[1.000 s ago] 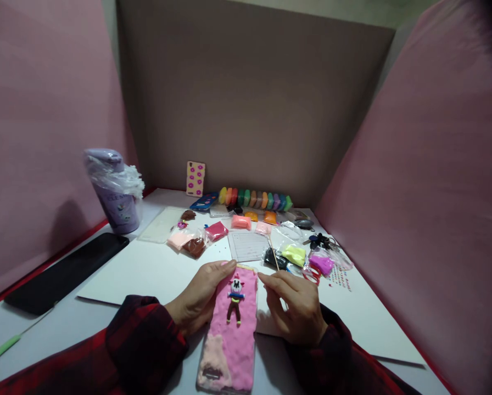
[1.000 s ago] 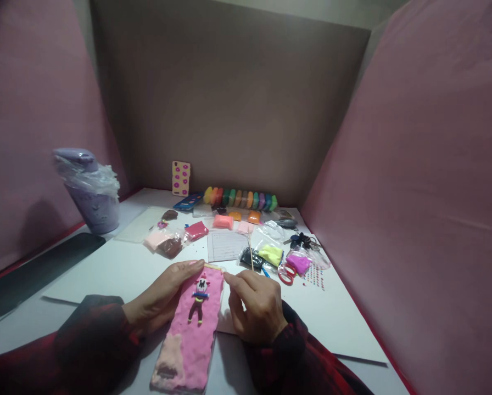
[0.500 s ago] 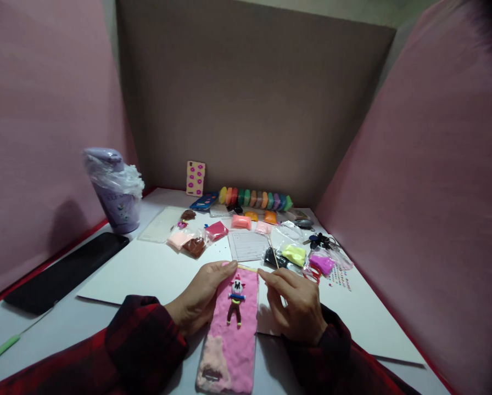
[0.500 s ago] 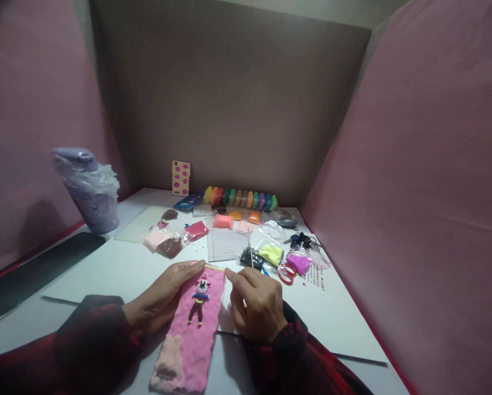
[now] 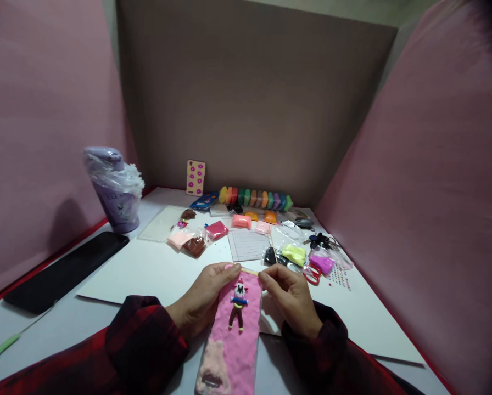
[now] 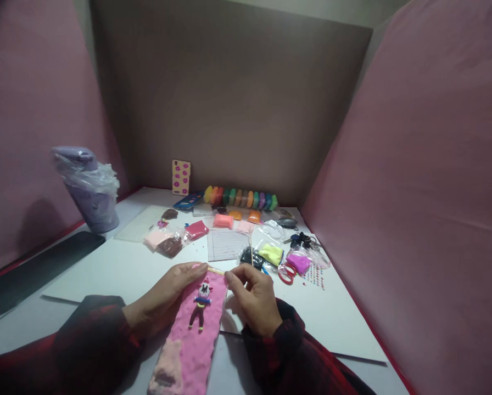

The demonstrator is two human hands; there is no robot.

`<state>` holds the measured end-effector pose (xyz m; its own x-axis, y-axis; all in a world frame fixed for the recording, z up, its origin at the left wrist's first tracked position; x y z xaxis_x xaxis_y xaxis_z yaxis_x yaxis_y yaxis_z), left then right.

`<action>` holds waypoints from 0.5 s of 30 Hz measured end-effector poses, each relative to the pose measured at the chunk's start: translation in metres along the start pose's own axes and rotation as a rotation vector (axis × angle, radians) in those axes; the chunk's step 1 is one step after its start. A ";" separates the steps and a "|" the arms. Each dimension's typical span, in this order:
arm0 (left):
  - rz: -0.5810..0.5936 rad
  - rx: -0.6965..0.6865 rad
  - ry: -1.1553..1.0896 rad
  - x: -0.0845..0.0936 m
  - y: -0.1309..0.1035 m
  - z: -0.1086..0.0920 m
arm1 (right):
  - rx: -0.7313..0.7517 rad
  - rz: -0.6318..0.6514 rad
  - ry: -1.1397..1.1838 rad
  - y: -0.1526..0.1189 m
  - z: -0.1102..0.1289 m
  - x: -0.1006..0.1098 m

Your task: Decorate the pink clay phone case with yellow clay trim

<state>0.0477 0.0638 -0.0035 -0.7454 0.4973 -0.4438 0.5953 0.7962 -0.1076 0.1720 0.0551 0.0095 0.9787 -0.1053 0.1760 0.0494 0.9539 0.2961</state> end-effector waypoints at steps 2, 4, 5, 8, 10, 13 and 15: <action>0.003 -0.003 -0.004 0.000 0.000 0.000 | -0.089 0.008 0.143 0.001 -0.007 -0.002; -0.001 -0.003 -0.011 0.000 0.000 0.000 | -0.169 0.014 0.261 0.001 -0.012 -0.005; -0.005 -0.004 -0.015 0.000 0.000 0.000 | -0.201 0.011 0.303 0.000 -0.014 -0.006; -0.016 0.009 -0.025 0.001 -0.001 0.001 | -0.257 0.007 0.366 0.000 -0.017 -0.007; -0.024 0.018 -0.039 0.002 -0.001 0.001 | -0.276 0.012 0.382 0.000 -0.017 -0.008; -0.025 0.018 -0.057 0.002 0.000 0.002 | -0.292 0.022 0.392 0.000 -0.018 -0.009; -0.020 0.019 -0.060 0.002 0.000 0.002 | -0.293 0.026 0.382 0.000 -0.018 -0.009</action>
<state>0.0470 0.0636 -0.0064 -0.7383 0.4590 -0.4941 0.5862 0.7991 -0.1334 0.1665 0.0607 -0.0090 0.9808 -0.0222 -0.1938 0.0245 0.9997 0.0092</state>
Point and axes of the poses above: each hand's wrist, its own y-axis towards the middle knuckle, its own x-axis out of the back of the hand, z = x × y, the point moved 9 cm from there along y, towards the middle knuckle, and after that the axes turned 7 degrees about y, right-handed, at the moved point
